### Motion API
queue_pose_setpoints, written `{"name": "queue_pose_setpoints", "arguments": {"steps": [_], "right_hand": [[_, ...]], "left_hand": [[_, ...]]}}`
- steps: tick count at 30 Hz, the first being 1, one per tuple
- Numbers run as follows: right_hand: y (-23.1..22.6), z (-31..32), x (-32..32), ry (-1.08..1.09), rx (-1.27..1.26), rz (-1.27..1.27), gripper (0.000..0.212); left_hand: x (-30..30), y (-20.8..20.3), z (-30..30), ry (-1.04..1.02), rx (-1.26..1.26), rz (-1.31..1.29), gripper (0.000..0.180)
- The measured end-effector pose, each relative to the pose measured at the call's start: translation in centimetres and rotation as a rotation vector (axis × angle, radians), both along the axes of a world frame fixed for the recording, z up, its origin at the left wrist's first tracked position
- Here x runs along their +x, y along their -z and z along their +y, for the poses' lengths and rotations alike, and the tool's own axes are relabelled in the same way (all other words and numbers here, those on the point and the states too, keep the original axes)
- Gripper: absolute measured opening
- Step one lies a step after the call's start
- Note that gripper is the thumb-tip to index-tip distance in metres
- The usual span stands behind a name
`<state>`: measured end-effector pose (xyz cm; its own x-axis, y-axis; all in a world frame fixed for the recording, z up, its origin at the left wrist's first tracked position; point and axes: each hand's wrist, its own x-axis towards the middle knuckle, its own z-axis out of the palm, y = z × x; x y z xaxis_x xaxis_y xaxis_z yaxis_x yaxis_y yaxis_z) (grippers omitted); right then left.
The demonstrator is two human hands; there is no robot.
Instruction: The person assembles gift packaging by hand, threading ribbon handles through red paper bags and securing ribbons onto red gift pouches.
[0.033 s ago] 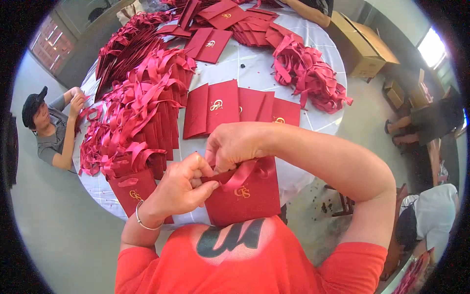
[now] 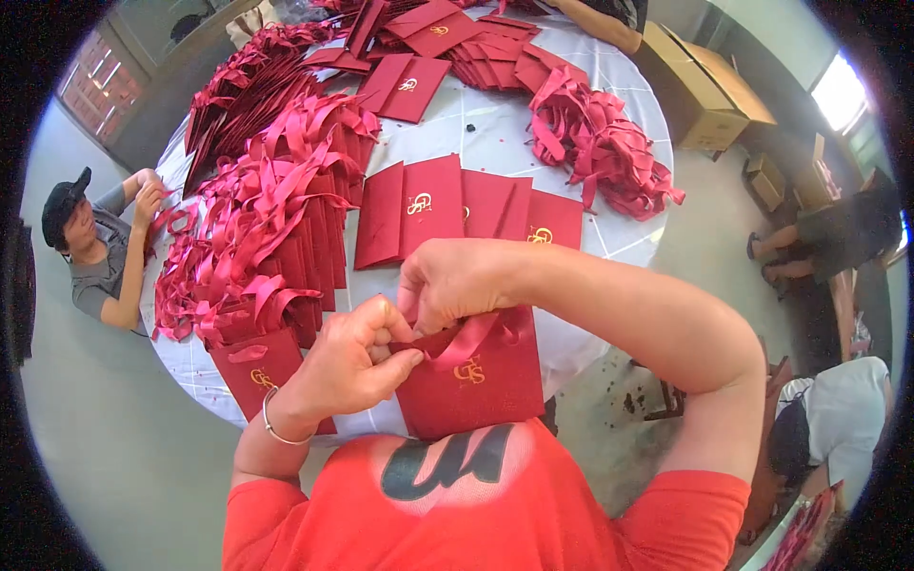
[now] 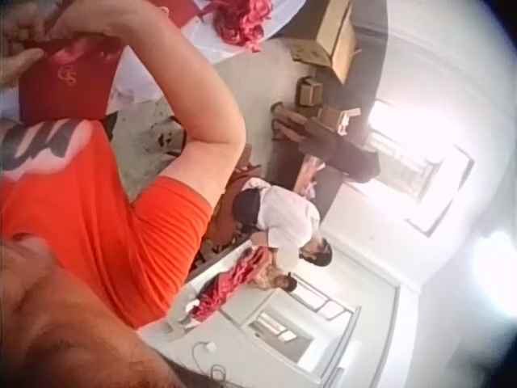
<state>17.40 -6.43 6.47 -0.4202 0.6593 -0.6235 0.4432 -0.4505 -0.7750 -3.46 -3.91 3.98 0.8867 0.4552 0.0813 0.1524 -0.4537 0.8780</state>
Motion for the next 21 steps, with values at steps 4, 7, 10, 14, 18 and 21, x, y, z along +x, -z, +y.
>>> {"name": "queue_pose_setpoints", "arguments": {"steps": [4,7,10,14,18,21], "right_hand": [[0.3,-0.7,-0.1,0.045,0.331,0.02,0.02],[1.2,0.1,0.7,0.066,0.501,-0.016,0.018],[3.2,2.2,2.7,0.206,0.72,-0.055,0.019],[4.2,3.0,3.2,0.358,0.933,-0.238,0.014],[5.3,1.2,3.1,0.409,1.155,-0.37,0.014],[3.7,-1.8,2.8,0.494,1.246,-0.49,0.016]], "left_hand": [[0.3,0.2,0.2,-0.037,0.003,-0.017,0.019],[0.3,0.8,0.1,-0.013,-0.111,-0.026,0.018],[0.3,-0.5,-0.7,0.056,-0.163,-0.014,0.018],[0.5,0.3,-0.1,0.002,-0.159,-0.014,0.018],[0.7,0.1,0.2,-0.018,-0.203,0.009,0.017],[0.5,0.1,0.6,-0.037,-0.073,-0.031,0.014]]}}
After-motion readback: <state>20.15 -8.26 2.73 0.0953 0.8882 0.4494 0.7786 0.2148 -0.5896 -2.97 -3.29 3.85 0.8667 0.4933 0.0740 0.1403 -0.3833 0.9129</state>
